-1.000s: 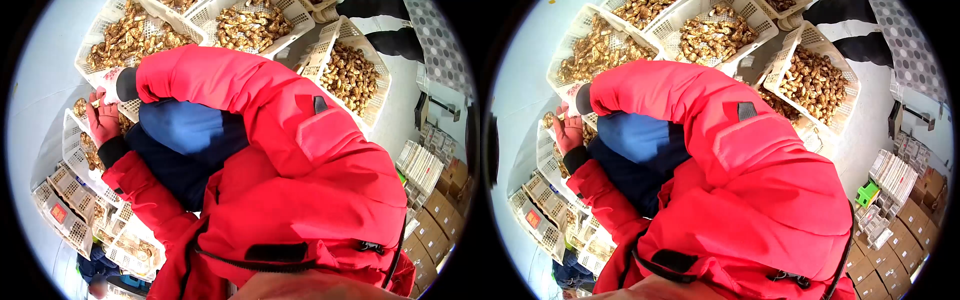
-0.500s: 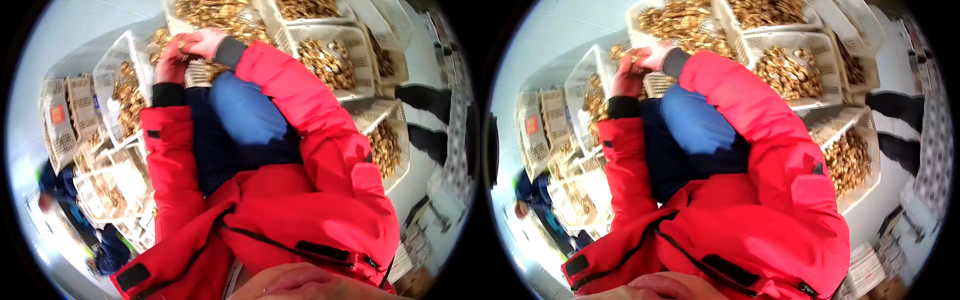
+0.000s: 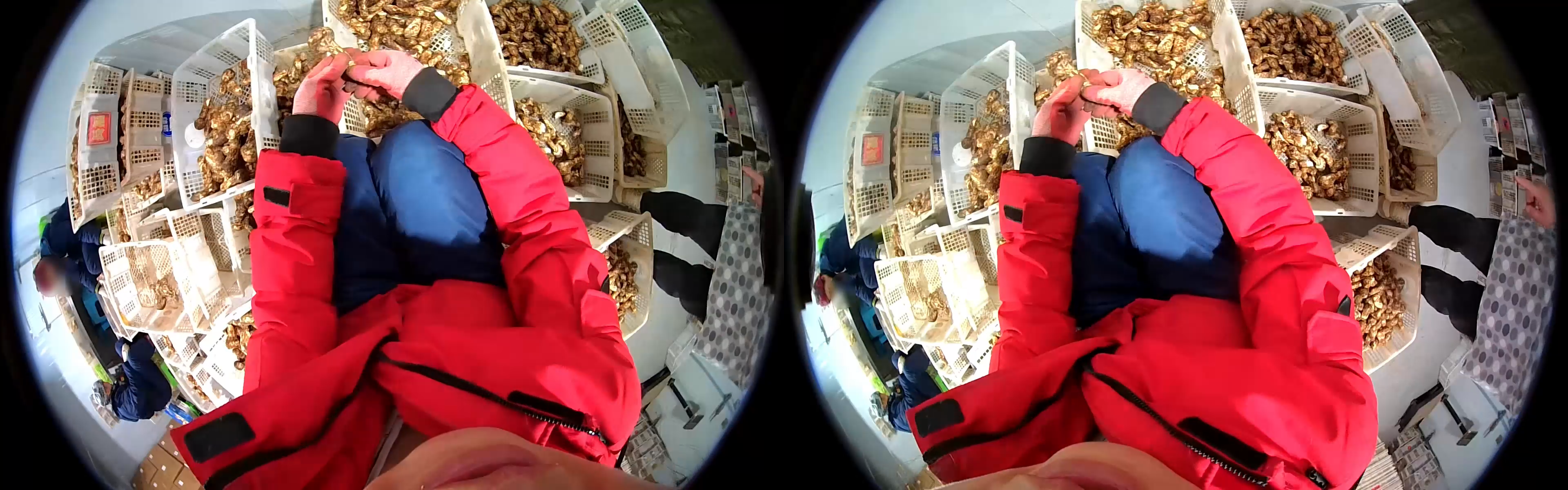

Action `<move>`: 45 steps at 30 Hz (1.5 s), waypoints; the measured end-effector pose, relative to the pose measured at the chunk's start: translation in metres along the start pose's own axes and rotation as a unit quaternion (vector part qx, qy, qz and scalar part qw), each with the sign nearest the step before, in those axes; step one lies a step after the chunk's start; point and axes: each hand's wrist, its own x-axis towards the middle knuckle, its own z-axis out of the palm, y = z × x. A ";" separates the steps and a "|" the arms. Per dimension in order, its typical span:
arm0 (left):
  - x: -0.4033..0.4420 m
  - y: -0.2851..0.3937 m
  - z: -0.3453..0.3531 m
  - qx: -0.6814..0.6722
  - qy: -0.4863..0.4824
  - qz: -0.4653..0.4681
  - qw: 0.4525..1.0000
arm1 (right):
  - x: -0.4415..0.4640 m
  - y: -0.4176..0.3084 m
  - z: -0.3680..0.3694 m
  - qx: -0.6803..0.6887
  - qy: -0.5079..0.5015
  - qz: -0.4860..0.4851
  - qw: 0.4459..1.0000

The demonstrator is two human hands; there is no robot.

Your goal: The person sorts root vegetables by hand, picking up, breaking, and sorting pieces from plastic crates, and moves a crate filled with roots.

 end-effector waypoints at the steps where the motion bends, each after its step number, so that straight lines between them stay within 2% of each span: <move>1: 0.000 0.001 0.003 0.031 0.001 -0.005 1.000 | 0.002 0.002 -0.003 -0.029 -0.002 0.005 1.000; 6: -0.007 0.003 0.023 0.054 0.027 -0.027 0.998 | 0.004 0.005 -0.012 -0.041 -0.016 -0.014 0.999; 7: -0.009 0.004 0.022 0.033 0.032 -0.045 0.998 | -0.002 0.001 -0.008 0.030 0.038 0.029 0.998; 8: -0.009 0.004 0.021 0.011 0.036 -0.064 0.997 | -0.006 0.002 -0.011 0.053 0.063 0.015 0.996; 9: -0.007 0.003 0.020 -0.012 0.038 -0.083 0.996 | -0.011 0.008 -0.019 -0.074 0.071 -0.100 0.990; 10: -0.005 0.003 0.022 0.015 0.101 -0.090 0.991 | -0.011 0.011 -0.029 -0.124 0.078 -0.108 0.983; 12: -0.009 0.004 0.033 0.056 0.124 -0.067 0.988 | -0.012 0.016 -0.049 -0.225 0.094 -0.122 0.962; 13: -0.009 0.004 0.031 0.056 0.116 -0.066 0.989 | -0.011 0.020 -0.052 0.025 0.075 -0.057 0.995; 14: -0.008 0.005 0.027 0.055 0.110 -0.066 0.990 | -0.010 0.026 -0.055 0.273 0.051 0.014 0.961; 15: -0.008 0.005 0.022 0.054 0.103 -0.066 0.991 | -0.022 0.012 -0.042 0.276 0.090 -0.021 0.957; 19: -0.005 0.005 0.017 0.034 0.102 -0.081 0.991 | -0.032 0.029 -0.064 0.376 0.055 -0.026 0.924; 20: 0.000 0.000 -0.001 0.007 0.027 -0.068 0.997 | -0.036 0.034 -0.069 0.401 0.054 -0.022 0.914; 21: -0.002 0.003 0.006 0.016 0.063 -0.067 0.996 | -0.044 0.039 -0.072 0.425 0.057 -0.019 0.903; 22: -0.004 0.004 0.014 0.024 0.097 -0.069 0.993 | -0.065 0.018 -0.049 0.436 0.190 -0.023 0.880; 24: -0.005 0.005 0.015 -0.012 0.091 -0.039 0.995 | -0.085 0.062 -0.089 0.432 0.142 -0.183 0.872; 26: -0.005 0.004 0.003 0.004 0.057 -0.054 0.997 | -0.115 0.067 -0.090 0.428 0.336 -0.266 0.796; 28: -0.008 0.006 0.019 0.021 0.078 -0.060 0.995 | -0.131 0.065 -0.084 0.449 0.350 -0.238 0.787; 29: -0.009 0.009 0.026 0.031 0.090 -0.062 0.994 | -0.126 0.078 -0.086 0.449 0.379 -0.169 0.792; 30: -0.011 0.009 0.030 0.038 0.092 -0.065 0.993 | -0.130 0.081 -0.086 0.510 0.344 -0.106 0.781; 32: -0.014 0.011 0.035 0.053 0.102 -0.067 0.991 | -0.128 0.084 -0.092 0.488 0.411 -0.186 0.748; 34: -0.014 0.012 0.027 0.062 0.110 -0.060 0.990 | -0.142 0.084 -0.140 0.469 0.459 -0.225 0.721; 36: -0.011 0.011 0.016 0.079 0.119 -0.044 0.989 | -0.170 0.086 -0.173 0.553 0.437 -0.350 0.617; 37: -0.012 0.008 0.023 0.129 0.132 -0.005 0.983 | -0.188 0.102 -0.212 0.569 0.480 -0.331 0.581; 38: -0.012 0.008 0.013 0.061 0.079 -0.013 0.995 | -0.193 0.116 -0.237 0.585 0.517 -0.308 0.544; 40: -0.004 0.010 -0.020 -0.073 -0.018 0.000 0.997 | -0.181 0.072 -0.176 0.499 0.322 -0.338 0.730; 41: -0.005 0.013 -0.004 -0.116 -0.061 -0.031 0.991 | -0.162 0.055 -0.165 0.466 0.243 -0.252 0.813; 42: -0.012 0.016 0.034 0.006 0.174 -0.007 0.985 | -0.140 0.031 -0.133 0.410 0.213 -0.207 0.862; 44: -0.017 0.019 0.036 -0.003 0.190 0.008 0.982 | -0.087 0.015 -0.114 0.338 0.132 -0.087 0.928; 45: -0.019 0.019 0.037 -0.007 0.210 0.008 0.978 | -0.063 0.021 -0.107 0.190 0.197 -0.034 0.961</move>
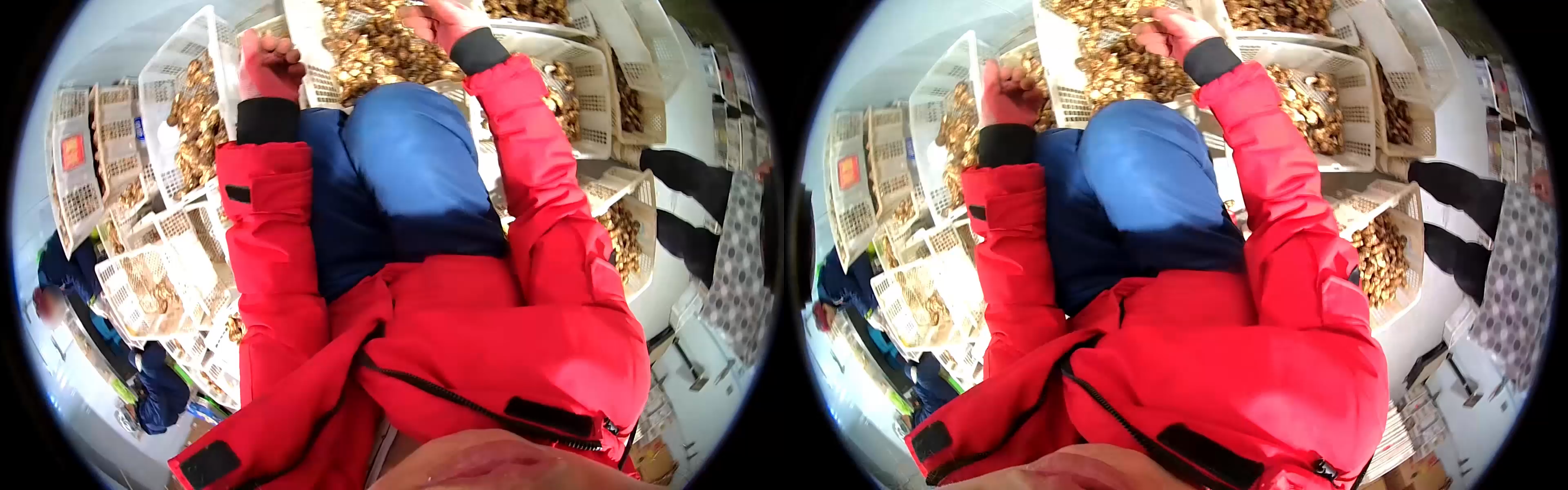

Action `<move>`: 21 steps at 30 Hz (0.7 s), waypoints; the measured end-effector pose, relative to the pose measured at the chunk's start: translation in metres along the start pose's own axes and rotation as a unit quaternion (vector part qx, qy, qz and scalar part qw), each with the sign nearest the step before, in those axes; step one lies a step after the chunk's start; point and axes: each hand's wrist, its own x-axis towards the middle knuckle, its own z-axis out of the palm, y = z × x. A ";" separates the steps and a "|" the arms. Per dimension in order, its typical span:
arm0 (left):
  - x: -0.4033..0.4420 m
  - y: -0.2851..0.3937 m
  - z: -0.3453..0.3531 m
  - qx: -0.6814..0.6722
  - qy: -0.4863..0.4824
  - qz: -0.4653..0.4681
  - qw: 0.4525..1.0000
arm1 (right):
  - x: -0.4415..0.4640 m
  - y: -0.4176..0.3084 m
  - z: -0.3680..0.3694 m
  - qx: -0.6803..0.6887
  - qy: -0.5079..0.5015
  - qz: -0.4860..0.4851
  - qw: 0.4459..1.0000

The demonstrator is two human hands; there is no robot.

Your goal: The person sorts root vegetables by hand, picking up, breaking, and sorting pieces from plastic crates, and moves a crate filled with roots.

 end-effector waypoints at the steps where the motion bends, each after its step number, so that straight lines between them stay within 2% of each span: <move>1: 0.002 0.001 -0.002 -0.007 0.017 -0.002 1.000 | 0.023 0.009 0.006 -0.165 0.060 0.006 0.984; 2: 0.012 -0.001 -0.019 -0.021 -0.018 0.010 1.000 | 0.055 0.027 -0.005 -0.362 -0.017 0.032 0.931; 3: 0.023 -0.002 -0.037 -0.061 -0.067 0.007 0.996 | 0.084 0.045 -0.014 -0.606 -0.036 0.064 0.792; 5: 0.016 -0.004 -0.021 -0.054 0.026 0.059 0.996 | 0.076 0.058 0.012 -0.772 -0.019 -0.037 0.635; 6: 0.014 -0.005 -0.018 -0.064 0.025 0.074 0.995 | 0.074 0.052 0.029 -0.806 -0.127 -0.052 0.576; 7: 0.020 -0.004 -0.024 -0.118 -0.018 0.029 0.992 | 0.088 0.074 0.025 -0.836 -0.163 -0.092 0.516; 9: 0.031 -0.007 -0.026 -0.189 -0.003 0.022 0.982 | 0.092 0.098 0.037 -0.892 -0.229 -0.049 0.387; 10: 0.037 -0.007 -0.037 -0.238 -0.089 -0.007 0.967 | 0.093 0.105 0.037 -0.901 -0.225 -0.036 0.369; 11: 0.043 -0.008 -0.043 -0.244 -0.083 0.019 0.966 | 0.103 0.110 0.032 -0.911 -0.216 -0.047 0.349; 13: 0.046 -0.012 -0.049 -0.258 -0.069 0.071 0.961 | 0.112 0.100 0.017 -0.881 -0.104 -0.026 0.461; 14: 0.044 -0.010 -0.052 -0.285 -0.147 0.057 0.946 | 0.114 0.090 0.006 -0.849 -0.021 -0.054 0.525; 15: 0.042 -0.009 -0.050 -0.287 -0.119 0.069 0.948 | 0.117 0.081 -0.004 -0.807 0.064 -0.082 0.581; 17: 0.039 -0.009 -0.040 -0.291 -0.066 0.092 0.950 | 0.106 0.059 0.007 -0.925 0.147 -0.166 0.309; 18: 0.035 -0.007 -0.036 -0.305 -0.077 0.090 0.945 | 0.086 0.035 0.051 -0.873 0.202 -0.400 0.194; 19: 0.036 -0.011 -0.034 -0.164 -0.062 0.193 0.965 | 0.084 0.039 0.059 -0.873 0.089 -0.202 0.436; 20: 0.037 -0.019 -0.032 -0.017 -0.044 0.286 0.957 | 0.090 0.057 0.064 -0.876 0.012 -0.133 0.464; 21: 0.037 -0.025 -0.030 0.133 -0.025 0.370 0.919 | 0.096 0.087 0.065 -0.868 -0.066 -0.063 0.488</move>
